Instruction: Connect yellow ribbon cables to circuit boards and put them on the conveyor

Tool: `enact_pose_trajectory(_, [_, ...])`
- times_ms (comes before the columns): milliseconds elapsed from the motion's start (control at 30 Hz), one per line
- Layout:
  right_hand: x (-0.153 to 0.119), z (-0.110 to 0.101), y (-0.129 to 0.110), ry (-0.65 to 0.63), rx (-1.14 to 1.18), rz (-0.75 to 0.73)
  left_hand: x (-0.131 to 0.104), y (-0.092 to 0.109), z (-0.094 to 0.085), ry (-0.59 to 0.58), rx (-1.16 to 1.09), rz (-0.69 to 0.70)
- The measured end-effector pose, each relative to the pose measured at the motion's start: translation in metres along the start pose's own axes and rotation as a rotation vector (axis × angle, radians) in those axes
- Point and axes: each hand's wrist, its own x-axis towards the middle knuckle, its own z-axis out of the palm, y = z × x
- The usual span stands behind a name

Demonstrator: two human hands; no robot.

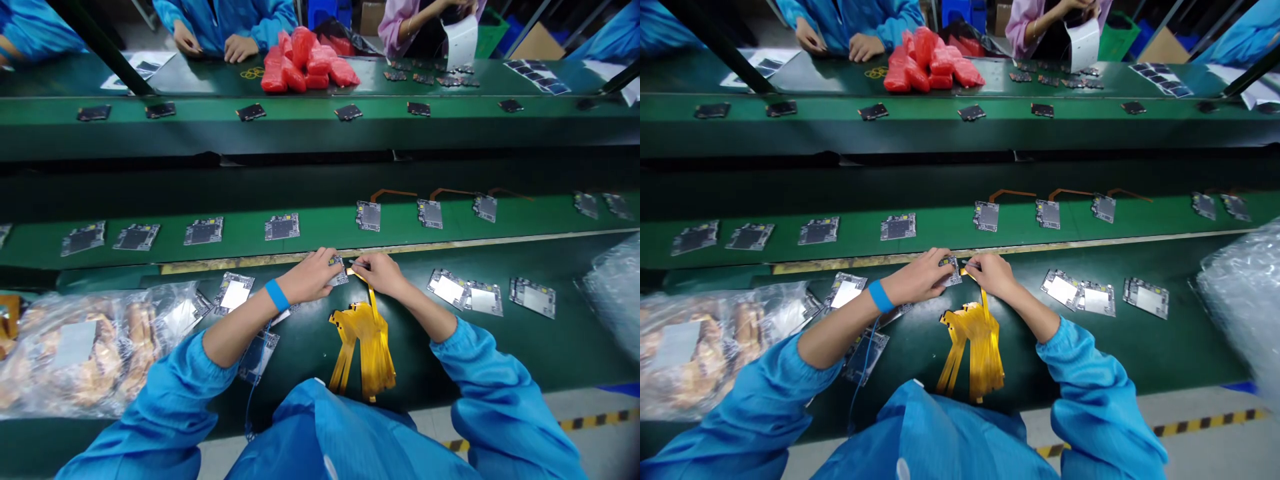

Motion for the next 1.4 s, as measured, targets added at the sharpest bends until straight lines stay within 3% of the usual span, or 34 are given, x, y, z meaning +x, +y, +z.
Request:
enact_pose_trajectory(267, [0.0,0.0,-0.001,0.003,-0.057,-0.021,-0.003,0.007,-0.003,-0.022,0.027,-0.045])
enact_pose_trajectory(900, [0.002,-0.006,-0.013,-0.038,-0.179,-0.05,0.0,0.013,-0.004,-0.046,0.095,0.001])
enact_pose_trajectory(1200, [-0.001,-0.01,-0.011,-0.003,-0.2,-0.254,0.001,0.016,-0.009,-0.062,0.12,0.002])
enact_pose_trajectory(1400, [0.007,-0.003,-0.007,-0.017,-0.204,-0.267,0.001,0.017,-0.009,-0.058,0.123,0.002])
